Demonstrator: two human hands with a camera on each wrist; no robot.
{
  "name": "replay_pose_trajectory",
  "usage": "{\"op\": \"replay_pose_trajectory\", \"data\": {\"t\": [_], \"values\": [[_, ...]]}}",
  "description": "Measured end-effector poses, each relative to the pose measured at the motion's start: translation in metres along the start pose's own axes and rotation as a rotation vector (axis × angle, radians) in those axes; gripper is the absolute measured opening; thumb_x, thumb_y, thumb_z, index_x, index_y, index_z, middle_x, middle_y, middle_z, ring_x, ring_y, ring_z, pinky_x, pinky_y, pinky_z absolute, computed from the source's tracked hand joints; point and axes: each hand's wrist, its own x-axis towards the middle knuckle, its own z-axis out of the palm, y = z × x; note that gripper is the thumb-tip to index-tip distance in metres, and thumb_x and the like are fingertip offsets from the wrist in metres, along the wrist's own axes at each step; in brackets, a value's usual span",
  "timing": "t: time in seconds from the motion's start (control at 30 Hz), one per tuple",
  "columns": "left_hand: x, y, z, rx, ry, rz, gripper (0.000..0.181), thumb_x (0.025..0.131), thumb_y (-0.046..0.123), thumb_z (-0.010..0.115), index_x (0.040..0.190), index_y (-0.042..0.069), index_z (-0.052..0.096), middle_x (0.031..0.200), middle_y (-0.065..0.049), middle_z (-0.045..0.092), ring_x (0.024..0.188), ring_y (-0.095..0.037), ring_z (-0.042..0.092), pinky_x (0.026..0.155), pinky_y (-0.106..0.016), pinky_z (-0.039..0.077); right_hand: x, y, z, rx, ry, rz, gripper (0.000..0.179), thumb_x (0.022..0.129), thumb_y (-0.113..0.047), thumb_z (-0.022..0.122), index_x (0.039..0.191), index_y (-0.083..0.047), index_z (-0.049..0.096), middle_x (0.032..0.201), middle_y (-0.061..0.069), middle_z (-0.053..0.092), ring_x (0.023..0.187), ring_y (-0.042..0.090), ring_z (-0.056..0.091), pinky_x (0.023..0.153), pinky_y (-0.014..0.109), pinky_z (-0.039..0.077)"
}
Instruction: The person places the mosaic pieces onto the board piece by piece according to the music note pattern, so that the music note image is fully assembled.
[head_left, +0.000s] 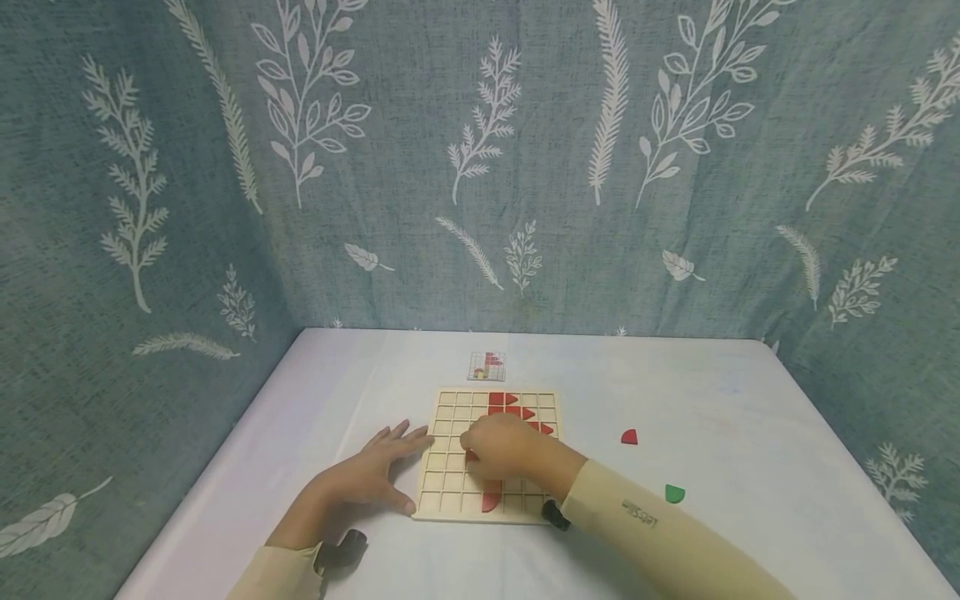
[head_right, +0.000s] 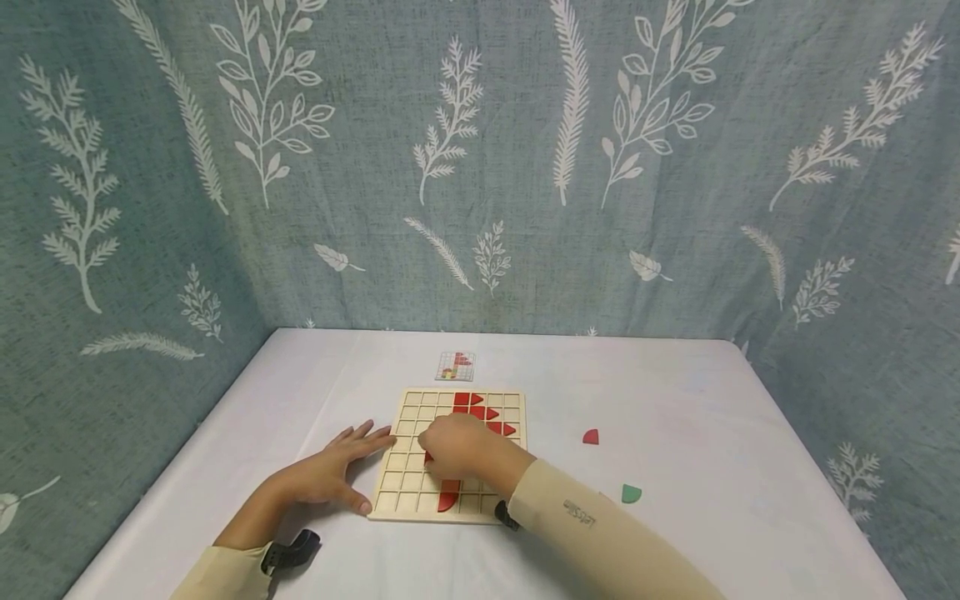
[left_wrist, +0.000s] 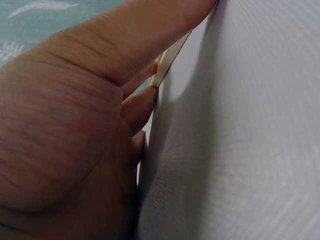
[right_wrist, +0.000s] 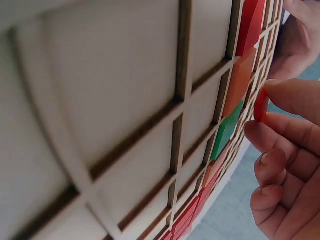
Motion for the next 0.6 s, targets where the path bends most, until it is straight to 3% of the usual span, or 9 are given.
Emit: {"op": "replay_pose_trajectory", "data": {"t": [0.37, 0.6], "values": [[0.0003, 0.0006, -0.0017, 0.002, 0.002, 0.024, 0.113, 0.054, 0.061, 0.081, 0.151, 0.022, 0.038, 0.158, -0.005, 0.026, 0.147, -0.035, 0.003, 0.116, -0.056, -0.001, 0.0025, -0.0021, 0.0044, 0.045, -0.031, 0.058, 0.012, 0.087, -0.028, 0.068, 0.08, -0.021, 0.062, 0.07, -0.012, 0.053, 0.066, 0.008, 0.051, 0.065, 0.026, 0.049], [-0.0006, 0.0011, -0.0017, -0.01, -0.004, 0.022, 0.112, 0.055, 0.059, 0.082, 0.151, 0.022, 0.038, 0.159, -0.006, 0.026, 0.147, -0.035, 0.003, 0.116, -0.056, -0.001, 0.0033, -0.0011, 0.0068, 0.06, -0.027, 0.052, 0.012, 0.087, -0.027, 0.069, 0.079, -0.021, 0.062, 0.07, -0.013, 0.053, 0.066, 0.008, 0.052, 0.064, 0.024, 0.048]]}}
